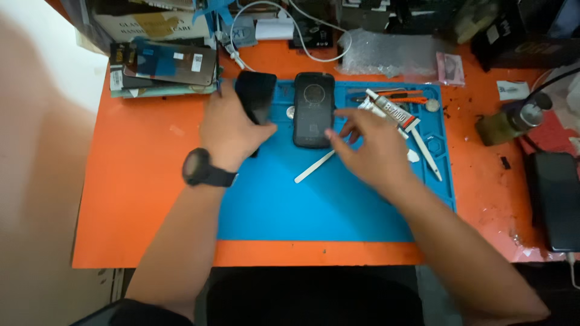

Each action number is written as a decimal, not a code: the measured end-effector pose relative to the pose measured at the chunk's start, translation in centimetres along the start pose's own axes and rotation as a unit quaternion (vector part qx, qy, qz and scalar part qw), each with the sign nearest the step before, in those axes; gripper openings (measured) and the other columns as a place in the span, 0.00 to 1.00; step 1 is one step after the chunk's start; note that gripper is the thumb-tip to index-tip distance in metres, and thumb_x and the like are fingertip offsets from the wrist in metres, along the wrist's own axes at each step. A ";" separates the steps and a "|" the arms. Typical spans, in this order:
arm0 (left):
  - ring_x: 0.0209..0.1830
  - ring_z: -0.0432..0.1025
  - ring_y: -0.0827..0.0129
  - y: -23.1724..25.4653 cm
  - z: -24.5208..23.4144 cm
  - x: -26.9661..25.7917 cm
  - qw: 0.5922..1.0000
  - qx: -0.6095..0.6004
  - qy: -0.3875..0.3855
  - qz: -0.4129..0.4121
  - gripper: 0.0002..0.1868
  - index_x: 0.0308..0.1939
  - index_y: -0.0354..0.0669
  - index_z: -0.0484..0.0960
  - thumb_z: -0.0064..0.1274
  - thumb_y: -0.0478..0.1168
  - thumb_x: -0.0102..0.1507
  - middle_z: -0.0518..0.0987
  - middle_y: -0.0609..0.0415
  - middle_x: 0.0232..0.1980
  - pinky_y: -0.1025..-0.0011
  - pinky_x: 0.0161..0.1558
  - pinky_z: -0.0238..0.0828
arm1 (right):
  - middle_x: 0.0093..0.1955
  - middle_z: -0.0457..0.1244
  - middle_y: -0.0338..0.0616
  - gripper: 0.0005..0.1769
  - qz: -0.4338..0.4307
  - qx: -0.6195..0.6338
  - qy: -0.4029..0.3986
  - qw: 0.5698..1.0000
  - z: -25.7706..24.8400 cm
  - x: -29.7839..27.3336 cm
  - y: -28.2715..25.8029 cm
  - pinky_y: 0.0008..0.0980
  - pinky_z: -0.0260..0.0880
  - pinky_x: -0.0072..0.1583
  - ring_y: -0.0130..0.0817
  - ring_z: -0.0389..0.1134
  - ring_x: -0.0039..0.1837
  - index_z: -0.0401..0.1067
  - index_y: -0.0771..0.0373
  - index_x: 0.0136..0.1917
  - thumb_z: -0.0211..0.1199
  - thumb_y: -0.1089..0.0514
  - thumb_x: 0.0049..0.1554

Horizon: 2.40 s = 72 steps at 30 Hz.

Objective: The person removes the back cover of a smartphone, then uses a small tool to pry and separate internal components. They continue to work on the exposed internals, carefully manipulating parts with the tool.

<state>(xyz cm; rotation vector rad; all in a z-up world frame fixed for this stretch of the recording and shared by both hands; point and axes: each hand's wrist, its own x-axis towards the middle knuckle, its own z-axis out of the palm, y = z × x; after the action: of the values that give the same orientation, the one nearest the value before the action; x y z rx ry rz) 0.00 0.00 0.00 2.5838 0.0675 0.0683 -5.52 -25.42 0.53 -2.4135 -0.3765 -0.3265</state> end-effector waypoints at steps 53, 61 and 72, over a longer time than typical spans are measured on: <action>0.54 0.79 0.44 2.6 5.4 -2.2 0.709 -0.700 -0.082 0.028 0.16 0.56 0.42 0.77 0.60 0.35 0.65 0.81 0.36 0.56 0.48 0.48 0.84 | 0.58 0.66 0.71 0.21 0.086 0.459 0.187 0.864 0.5 0.1 1.7 0.47 0.85 0.45 0.61 0.75 0.52 0.59 0.71 0.73 0.50 0.65 0.68; 0.56 0.79 0.49 3.3 4.0 -2.2 0.729 -0.677 -0.084 0.056 0.23 0.64 0.43 0.73 0.60 0.33 0.65 0.81 0.39 0.57 0.50 0.51 0.84 | 0.60 0.66 0.72 0.21 0.093 0.423 0.168 0.885 1.1 0.1 2.3 0.44 0.85 0.46 0.61 0.74 0.55 0.59 0.74 0.74 0.49 0.68 0.68; 0.63 0.75 0.48 1.1 7.8 -1.7 0.616 -0.777 -0.119 0.051 0.26 0.66 0.42 0.69 0.57 0.43 0.66 0.76 0.38 0.64 0.50 0.60 0.80 | 0.61 0.64 0.65 0.17 0.012 0.446 0.175 0.878 3.3 -0.8 7.7 0.50 0.84 0.53 0.59 0.73 0.60 0.60 0.67 0.69 0.47 0.66 0.67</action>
<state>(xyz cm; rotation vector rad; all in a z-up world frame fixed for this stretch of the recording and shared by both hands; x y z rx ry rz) -1.12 -5.10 -6.08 0.7869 -0.1777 -0.1335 -3.18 -29.07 -6.68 -1.4140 -0.2482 -0.4465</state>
